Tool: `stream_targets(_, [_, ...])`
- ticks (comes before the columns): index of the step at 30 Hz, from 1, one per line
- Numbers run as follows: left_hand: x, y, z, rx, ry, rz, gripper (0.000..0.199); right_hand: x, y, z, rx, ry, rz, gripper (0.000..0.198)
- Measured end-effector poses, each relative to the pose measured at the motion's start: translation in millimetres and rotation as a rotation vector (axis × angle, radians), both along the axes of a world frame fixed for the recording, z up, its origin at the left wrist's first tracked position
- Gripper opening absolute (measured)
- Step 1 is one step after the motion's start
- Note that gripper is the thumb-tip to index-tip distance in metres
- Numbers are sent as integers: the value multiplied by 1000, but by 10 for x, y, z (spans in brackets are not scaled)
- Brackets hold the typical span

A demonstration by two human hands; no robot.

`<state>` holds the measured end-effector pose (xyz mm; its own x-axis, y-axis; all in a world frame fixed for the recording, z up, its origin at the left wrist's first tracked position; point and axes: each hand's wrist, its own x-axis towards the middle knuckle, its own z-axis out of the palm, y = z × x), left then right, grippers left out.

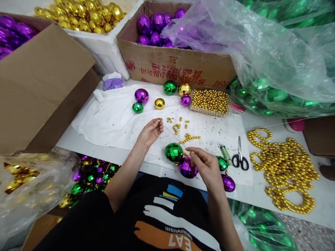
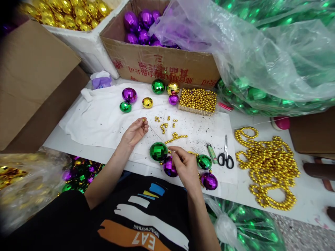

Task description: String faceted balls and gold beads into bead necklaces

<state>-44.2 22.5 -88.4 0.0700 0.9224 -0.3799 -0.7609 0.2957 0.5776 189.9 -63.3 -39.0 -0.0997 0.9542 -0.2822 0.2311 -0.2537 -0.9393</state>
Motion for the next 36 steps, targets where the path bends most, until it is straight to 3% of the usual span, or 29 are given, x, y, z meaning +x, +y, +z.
stream_targets(29, [-5,-57,-22,24,61,-50,12,-64,11,-34,-1,10,9,35])
stream_targets(33, [92,-104,98,108,131,-192,12,-174,83,-65,68,-52,25,29])
stream_targets(36, [172,-149,315,239,307,-161,12,-182,155,-2,171,-154,76,28])
